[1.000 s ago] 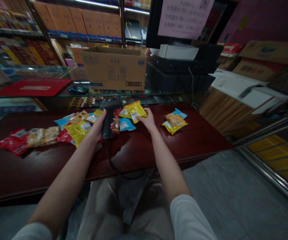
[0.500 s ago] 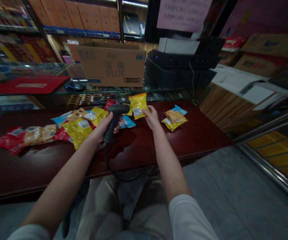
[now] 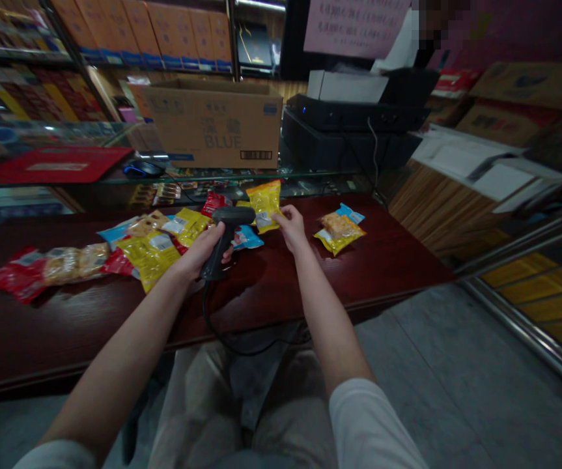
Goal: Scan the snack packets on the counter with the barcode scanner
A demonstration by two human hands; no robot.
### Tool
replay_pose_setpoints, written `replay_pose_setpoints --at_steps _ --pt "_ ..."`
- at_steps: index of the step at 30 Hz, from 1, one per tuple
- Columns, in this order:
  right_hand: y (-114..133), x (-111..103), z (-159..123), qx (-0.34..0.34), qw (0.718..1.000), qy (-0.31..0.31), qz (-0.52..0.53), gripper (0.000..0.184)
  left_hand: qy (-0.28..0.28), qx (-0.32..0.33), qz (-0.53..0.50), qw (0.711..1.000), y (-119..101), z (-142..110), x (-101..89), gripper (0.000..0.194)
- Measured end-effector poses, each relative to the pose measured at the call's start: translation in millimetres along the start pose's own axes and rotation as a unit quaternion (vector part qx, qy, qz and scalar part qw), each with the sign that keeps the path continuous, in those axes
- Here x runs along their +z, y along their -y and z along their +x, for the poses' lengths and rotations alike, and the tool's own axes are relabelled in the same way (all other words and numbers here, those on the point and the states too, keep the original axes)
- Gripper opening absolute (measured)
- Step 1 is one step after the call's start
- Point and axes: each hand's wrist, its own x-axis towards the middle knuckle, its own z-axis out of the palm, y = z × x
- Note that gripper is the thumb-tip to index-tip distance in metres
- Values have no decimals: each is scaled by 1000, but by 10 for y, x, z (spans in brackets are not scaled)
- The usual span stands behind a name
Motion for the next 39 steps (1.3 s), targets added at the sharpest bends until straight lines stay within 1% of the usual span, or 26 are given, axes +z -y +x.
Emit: replay_pose_setpoints --at_steps 3,5,8,12,14,16,18,20,22,23,25,27,28,30,32,34,36,37,38,39 --pt "-11 -47 41 -42 996 -27 -77 31 1 -10 -8 1000 -8 -7 6 63" --pt "-14 -118 88 -81 980 -67 -168 27 -9 -13 -18 1000 -15 -7 12 63" --pt "3 -279 159 -109 935 -135 -308 21 -26 -3 -48 999 -35 -12 21 60" --pt "57 -530 189 -91 872 -195 -441 15 -38 13 -89 995 -62 -9 -8 56" --pt "98 -633 166 -74 843 -212 -489 18 -33 16 -99 994 -64 4 -55 56" --pt "149 -699 123 -58 814 -230 -530 26 -26 18 -109 994 -62 20 -114 56" --pt "201 -719 75 -58 780 -253 -570 32 -25 22 -119 992 -62 33 -169 56" --pt "241 -695 34 -85 745 -270 -604 35 -30 16 -120 992 -68 37 -207 58" --pt "251 -640 11 -121 723 -258 -629 35 -37 10 -113 993 -79 34 -225 59" --pt "241 -608 7 -130 719 -236 -640 34 -38 10 -108 993 -85 31 -227 60" --pt "198 -552 9 -120 717 -166 -666 30 -42 14 -102 994 -100 20 -222 61" --pt "142 -525 15 -82 712 -108 -689 27 -43 15 -99 994 -116 7 -212 61" --pt "118 -524 16 -61 709 -98 -696 26 -43 12 -97 994 -124 1 -206 61" --pt "88 -532 18 -36 706 -109 -698 26 -43 7 -97 994 -137 -9 -198 61" --pt "77 -521 20 -42 715 -127 -686 29 -44 7 -98 994 -145 -13 -196 60" --pt "63 -449 31 -77 741 -117 -657 31 -44 12 -103 994 -143 -9 -204 59" --pt "23 -300 54 -103 790 -79 -599 31 -41 14 -105 993 -136 2 -222 59" --pt "-8 -203 70 -97 818 -56 -564 30 -39 14 -105 994 -131 9 -233 59" --pt "-44 -97 89 -74 842 -35 -533 30 -38 13 -104 994 -127 16 -245 59" --pt "-82 10 109 -40 859 -20 -511 32 -37 11 -103 994 -123 22 -255 60"
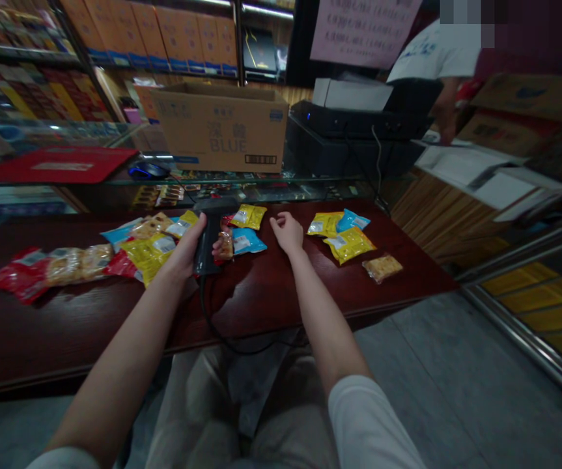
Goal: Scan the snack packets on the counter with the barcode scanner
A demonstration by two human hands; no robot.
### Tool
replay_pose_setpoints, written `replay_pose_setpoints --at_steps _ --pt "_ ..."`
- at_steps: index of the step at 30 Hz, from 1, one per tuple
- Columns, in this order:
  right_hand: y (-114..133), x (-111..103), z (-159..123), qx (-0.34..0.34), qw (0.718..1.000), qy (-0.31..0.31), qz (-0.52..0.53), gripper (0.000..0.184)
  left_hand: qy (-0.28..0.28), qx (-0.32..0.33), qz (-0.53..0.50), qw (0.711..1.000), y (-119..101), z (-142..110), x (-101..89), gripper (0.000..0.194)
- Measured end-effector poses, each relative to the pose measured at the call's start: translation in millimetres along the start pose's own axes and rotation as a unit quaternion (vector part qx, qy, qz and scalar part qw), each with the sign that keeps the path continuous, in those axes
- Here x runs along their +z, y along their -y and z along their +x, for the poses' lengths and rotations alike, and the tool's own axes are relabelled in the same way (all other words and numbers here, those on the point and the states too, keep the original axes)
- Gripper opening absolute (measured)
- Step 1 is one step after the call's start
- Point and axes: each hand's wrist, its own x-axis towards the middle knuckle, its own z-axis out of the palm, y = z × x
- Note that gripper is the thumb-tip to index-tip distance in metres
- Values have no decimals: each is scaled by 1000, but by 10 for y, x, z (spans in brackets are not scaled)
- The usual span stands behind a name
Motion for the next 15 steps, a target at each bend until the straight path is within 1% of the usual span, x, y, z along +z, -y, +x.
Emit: replay_pose_setpoints --at_steps 2,4,7,9,12,13,15 --pt "131 155 33 51 997 50 5 39 -1 -5 3 1000 5 11 -14 60" --pt "216 263 56 80 994 78 -22 42 -2 -10 7 1000 14 15 -18 61" --pt "238 326 69 77 993 86 -36 33 -9 5 4 1000 40 14 -14 61" --pt "192 320 77 73 994 77 -13 26 -11 14 -3 1000 57 13 -10 61" --pt "65 255 114 84 991 45 91 19 -9 9 -5 1000 64 13 -5 61" --pt "12 218 131 89 985 29 143 18 -12 5 -5 1000 60 12 -1 61" --pt "-101 120 153 106 962 -1 252 20 -18 -2 -4 1000 46 7 12 60"
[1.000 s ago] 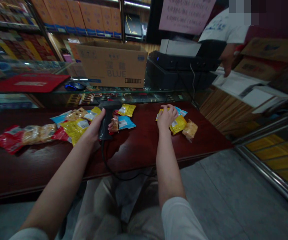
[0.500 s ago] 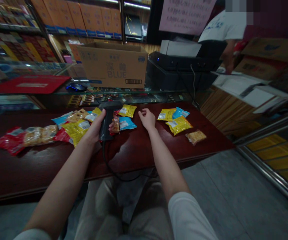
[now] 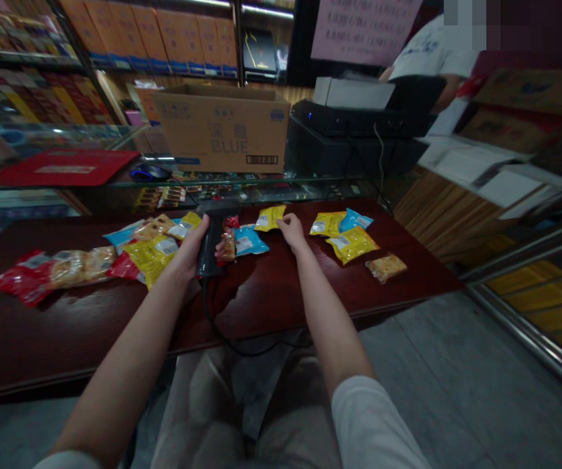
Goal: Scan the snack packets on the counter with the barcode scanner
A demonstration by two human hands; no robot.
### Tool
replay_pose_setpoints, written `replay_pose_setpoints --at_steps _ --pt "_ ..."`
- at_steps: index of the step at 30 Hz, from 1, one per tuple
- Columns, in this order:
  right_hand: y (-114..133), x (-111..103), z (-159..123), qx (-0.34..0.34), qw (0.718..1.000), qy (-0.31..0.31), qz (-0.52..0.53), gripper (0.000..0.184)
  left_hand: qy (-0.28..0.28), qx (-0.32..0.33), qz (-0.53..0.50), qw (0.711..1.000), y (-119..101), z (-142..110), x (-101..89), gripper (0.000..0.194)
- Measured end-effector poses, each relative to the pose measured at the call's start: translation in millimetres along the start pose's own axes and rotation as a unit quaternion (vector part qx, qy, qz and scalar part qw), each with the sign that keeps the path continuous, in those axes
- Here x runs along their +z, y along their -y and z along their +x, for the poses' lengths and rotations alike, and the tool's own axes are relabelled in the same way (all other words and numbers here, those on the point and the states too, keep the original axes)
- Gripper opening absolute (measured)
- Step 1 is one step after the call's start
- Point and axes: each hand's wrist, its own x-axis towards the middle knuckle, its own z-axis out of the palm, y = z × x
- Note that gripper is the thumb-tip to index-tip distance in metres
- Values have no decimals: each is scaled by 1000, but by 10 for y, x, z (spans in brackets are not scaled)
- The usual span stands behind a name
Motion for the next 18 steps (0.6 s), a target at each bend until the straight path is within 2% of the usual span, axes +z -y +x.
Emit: replay_pose_setpoints --at_steps 4,8,13,18 --pt "-61 -334 -32 42 984 1 174 26 6 3 -14 1000 -27 -23 39 57" --pt "-43 -560 -174 53 963 17 262 28 37 -24 -18 999 -29 -51 83 55" --pt "86 -545 -306 10 964 60 260 30 48 -30 -3 998 -8 -81 164 53" --pt "169 -475 -376 -1 958 88 273 34 43 -25 16 999 18 -102 212 55"
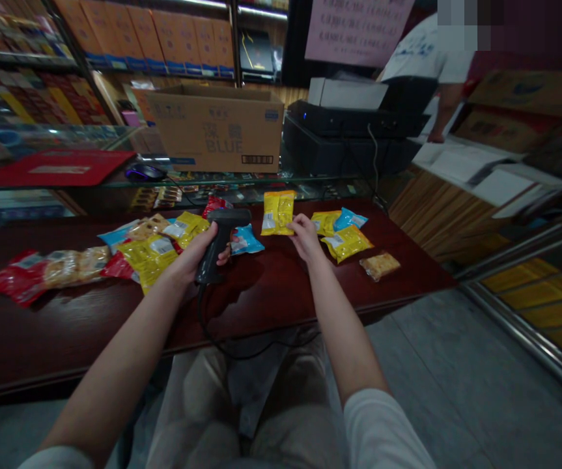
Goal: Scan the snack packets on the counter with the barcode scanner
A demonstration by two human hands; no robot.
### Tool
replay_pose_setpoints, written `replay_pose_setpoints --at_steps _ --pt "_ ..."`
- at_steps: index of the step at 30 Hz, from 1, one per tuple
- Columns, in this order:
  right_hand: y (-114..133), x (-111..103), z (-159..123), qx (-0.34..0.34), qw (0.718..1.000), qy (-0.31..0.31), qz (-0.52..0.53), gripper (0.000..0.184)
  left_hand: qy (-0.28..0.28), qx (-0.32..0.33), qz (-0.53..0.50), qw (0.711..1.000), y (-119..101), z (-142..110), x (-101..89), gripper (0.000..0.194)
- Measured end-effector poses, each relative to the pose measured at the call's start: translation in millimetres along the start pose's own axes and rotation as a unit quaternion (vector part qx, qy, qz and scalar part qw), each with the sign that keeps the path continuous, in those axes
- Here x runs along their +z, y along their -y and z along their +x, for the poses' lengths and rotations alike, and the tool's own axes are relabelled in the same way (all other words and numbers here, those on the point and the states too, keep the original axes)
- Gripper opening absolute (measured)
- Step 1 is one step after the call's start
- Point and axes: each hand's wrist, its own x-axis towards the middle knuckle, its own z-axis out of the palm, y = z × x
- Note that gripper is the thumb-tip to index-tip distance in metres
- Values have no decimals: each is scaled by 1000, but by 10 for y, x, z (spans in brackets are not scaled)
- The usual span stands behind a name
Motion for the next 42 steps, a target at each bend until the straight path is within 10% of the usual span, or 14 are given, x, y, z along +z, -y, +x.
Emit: replay_pose_setpoints --at_steps 19,23,31,38,42 --pt "22 41 -68 -21 999 48 -11 35 19 -10 68 997 84 8 14 62" --pt "24 -56 39 -97 990 -48 -92 30 12 0 36 999 54 13 16 60" --pt "170 -691 158 -205 834 -359 -366 18 -16 14 -27 999 53 95 -153 58" --pt "167 -698 53 -182 721 -366 -560 31 -10 7 -34 999 -52 34 -140 59" --pt "108 -549 27 -139 732 -245 -621 26 -29 -4 -33 999 -90 18 -161 59"
